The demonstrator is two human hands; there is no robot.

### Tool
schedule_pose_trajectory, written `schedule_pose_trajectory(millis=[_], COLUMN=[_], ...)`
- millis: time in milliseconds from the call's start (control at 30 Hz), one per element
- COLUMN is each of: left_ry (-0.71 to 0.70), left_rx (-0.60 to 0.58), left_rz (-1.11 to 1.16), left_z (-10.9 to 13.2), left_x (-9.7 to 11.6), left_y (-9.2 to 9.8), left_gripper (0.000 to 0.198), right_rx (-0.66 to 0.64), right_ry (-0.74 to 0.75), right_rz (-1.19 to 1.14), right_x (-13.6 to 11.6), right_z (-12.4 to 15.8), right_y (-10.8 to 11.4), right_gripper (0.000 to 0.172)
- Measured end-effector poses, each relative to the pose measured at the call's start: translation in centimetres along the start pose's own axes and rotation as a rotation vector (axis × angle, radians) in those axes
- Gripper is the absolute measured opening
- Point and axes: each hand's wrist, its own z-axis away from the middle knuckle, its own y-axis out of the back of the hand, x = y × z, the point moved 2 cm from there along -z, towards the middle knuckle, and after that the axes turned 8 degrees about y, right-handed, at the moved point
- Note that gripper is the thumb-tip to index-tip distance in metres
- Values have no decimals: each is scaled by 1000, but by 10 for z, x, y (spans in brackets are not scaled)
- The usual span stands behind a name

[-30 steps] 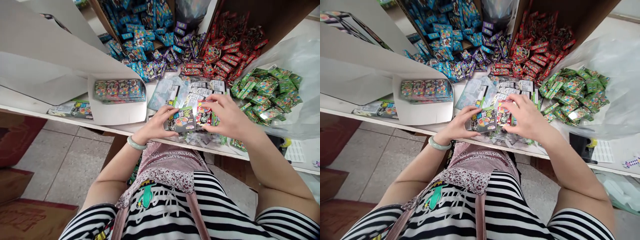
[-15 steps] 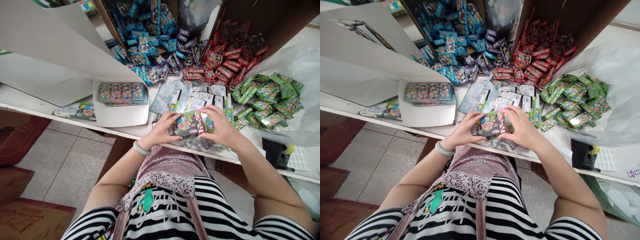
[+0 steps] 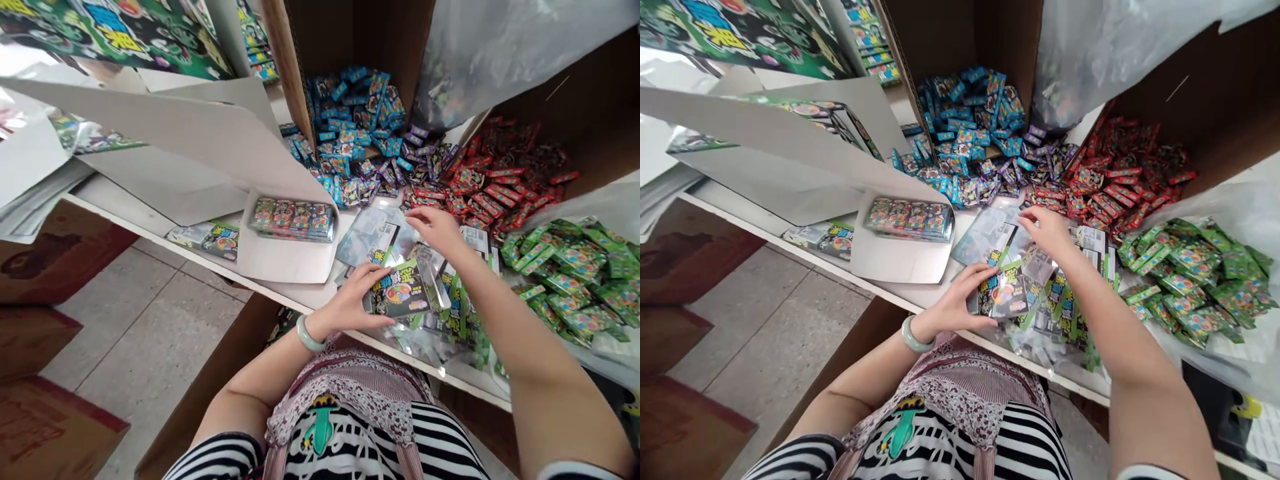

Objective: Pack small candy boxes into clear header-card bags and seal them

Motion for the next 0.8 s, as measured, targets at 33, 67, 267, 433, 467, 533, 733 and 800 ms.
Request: schedule_pose_trajectory(millis=[33, 67, 267, 433, 467, 533, 733, 800], left_ry=[4, 13, 65, 55, 46, 37, 64, 76], left_rx=[6, 10, 21, 47, 55, 68, 107, 145], left_rz=[11, 20, 59, 83, 89, 94, 12, -59], left_z=[1, 2, 8, 11, 11, 11, 5, 2], left_x=[1, 2, -2, -10, -11, -11, -9, -8], left_y=[2, 5, 16, 22, 23, 25, 22, 17], left_gripper=[97, 98, 103, 102, 101, 98, 94, 92], right_rx=[-45, -58, -39, 10, 32, 55, 146, 231], right_ry=[-81, -166, -366, -423, -424, -391, -138, -22], right_rz=[36, 74, 136, -10, -92, -258, -236, -155], right_x=[3, 6, 10, 20, 21, 20, -13, -32], right_z=[-27, -52, -136, -132, -127, -110, -11, 32], right_y=[-15, -31, -96, -99, -93, -74, 15, 40], right_gripper=[24, 26, 55, 76, 79, 81, 55, 54])
